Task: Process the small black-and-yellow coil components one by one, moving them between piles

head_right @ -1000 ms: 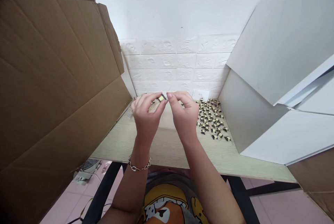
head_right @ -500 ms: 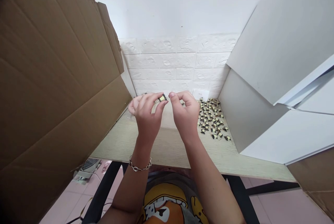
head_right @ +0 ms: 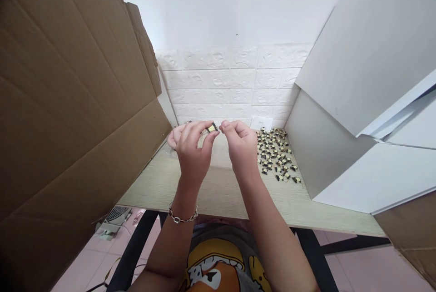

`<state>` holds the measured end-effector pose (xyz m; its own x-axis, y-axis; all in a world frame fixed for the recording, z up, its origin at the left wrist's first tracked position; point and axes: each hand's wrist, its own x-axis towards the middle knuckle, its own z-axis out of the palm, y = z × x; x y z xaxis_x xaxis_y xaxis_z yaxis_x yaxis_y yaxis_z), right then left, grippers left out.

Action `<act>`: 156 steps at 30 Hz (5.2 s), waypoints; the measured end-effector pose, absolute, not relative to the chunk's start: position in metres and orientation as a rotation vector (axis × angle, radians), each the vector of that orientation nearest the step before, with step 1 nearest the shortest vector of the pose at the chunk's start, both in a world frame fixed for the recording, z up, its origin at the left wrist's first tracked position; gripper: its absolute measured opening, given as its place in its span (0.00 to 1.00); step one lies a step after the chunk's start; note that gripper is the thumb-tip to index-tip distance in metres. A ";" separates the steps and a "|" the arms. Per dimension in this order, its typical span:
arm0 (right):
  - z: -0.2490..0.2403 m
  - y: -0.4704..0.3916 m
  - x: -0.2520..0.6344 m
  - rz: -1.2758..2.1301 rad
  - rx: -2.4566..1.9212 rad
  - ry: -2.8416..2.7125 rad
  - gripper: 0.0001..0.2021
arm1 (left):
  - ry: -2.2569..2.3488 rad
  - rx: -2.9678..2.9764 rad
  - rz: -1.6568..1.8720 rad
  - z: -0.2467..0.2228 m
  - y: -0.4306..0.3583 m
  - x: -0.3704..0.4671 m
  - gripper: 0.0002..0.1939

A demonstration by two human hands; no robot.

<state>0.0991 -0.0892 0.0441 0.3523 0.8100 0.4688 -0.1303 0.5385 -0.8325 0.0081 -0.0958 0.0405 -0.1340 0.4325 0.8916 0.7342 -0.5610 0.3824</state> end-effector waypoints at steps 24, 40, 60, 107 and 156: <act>0.025 -0.065 0.092 1.565 -0.506 -0.699 0.03 | -1.327 -1.850 -1.664 0.031 -0.086 0.013 0.08; 0.049 -0.082 0.105 0.795 -0.743 -0.963 0.11 | -1.296 -1.796 -1.682 0.032 -0.086 0.013 0.08; 0.047 -0.081 0.108 0.840 -0.757 -0.960 0.09 | -1.314 -1.854 -1.759 0.032 -0.090 0.014 0.08; 0.042 -0.081 0.114 0.584 -0.684 -1.528 0.10 | -1.304 -2.060 -2.169 0.035 -0.085 0.003 0.18; 0.032 -0.070 0.113 1.408 -0.770 -1.177 0.10 | -1.011 -2.413 -1.621 0.040 -0.071 -0.016 0.10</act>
